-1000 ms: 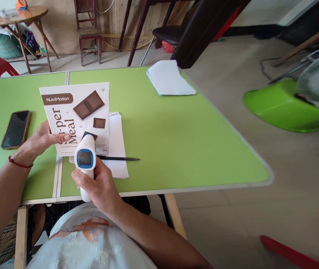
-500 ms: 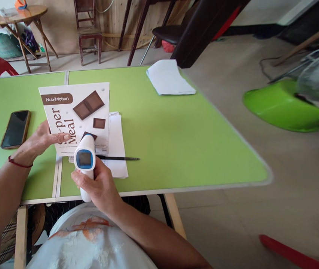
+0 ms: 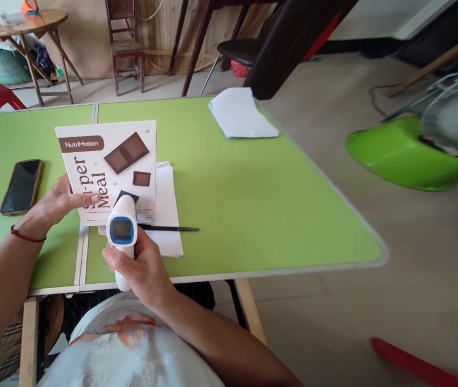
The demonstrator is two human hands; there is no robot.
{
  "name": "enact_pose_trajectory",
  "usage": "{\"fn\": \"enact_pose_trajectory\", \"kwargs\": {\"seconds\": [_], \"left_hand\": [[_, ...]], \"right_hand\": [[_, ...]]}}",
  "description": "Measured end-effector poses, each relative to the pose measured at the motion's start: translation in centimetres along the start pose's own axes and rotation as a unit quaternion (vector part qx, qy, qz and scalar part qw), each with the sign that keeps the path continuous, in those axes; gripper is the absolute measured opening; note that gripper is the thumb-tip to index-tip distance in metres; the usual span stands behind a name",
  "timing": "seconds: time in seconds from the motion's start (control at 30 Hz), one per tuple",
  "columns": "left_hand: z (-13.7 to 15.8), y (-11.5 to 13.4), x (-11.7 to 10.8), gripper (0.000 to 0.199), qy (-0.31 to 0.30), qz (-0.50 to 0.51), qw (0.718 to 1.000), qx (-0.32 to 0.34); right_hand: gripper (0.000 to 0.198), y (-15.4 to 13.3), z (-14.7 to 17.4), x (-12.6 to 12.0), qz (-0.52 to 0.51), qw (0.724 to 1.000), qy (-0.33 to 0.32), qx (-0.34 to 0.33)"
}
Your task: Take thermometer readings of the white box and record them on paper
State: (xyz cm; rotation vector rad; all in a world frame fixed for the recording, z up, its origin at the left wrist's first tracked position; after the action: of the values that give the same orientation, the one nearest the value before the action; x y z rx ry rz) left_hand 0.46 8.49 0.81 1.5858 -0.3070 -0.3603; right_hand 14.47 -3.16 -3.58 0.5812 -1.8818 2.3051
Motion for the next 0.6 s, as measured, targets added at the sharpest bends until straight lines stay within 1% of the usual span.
{"fn": "enact_pose_trajectory", "kwargs": {"seconds": [0.23, 0.6], "left_hand": [[0.11, 0.38, 0.13, 0.06, 0.004, -0.004, 1.0, 0.004], [-0.05, 0.06, 0.01, 0.061, 0.003, -0.006, 1.0, 0.004]], "right_hand": [[0.022, 0.04, 0.0, -0.05, -0.001, 1.0, 0.002, -0.001], [0.022, 0.11, -0.04, -0.06, -0.004, 1.0, -0.001, 0.0]]}}
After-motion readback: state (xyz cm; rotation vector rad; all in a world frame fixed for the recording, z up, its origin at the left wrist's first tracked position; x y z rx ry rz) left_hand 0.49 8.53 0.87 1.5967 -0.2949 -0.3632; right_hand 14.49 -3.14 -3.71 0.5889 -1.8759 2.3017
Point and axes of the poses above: each hand's wrist, its own z-axis away from the middle knuckle, its own x-axis out of the palm, y = z × x, the point moved 7 cm from there along -z, towards the middle knuckle, and after that the axes turned 6 degrees about z, right-handed, at the moved point
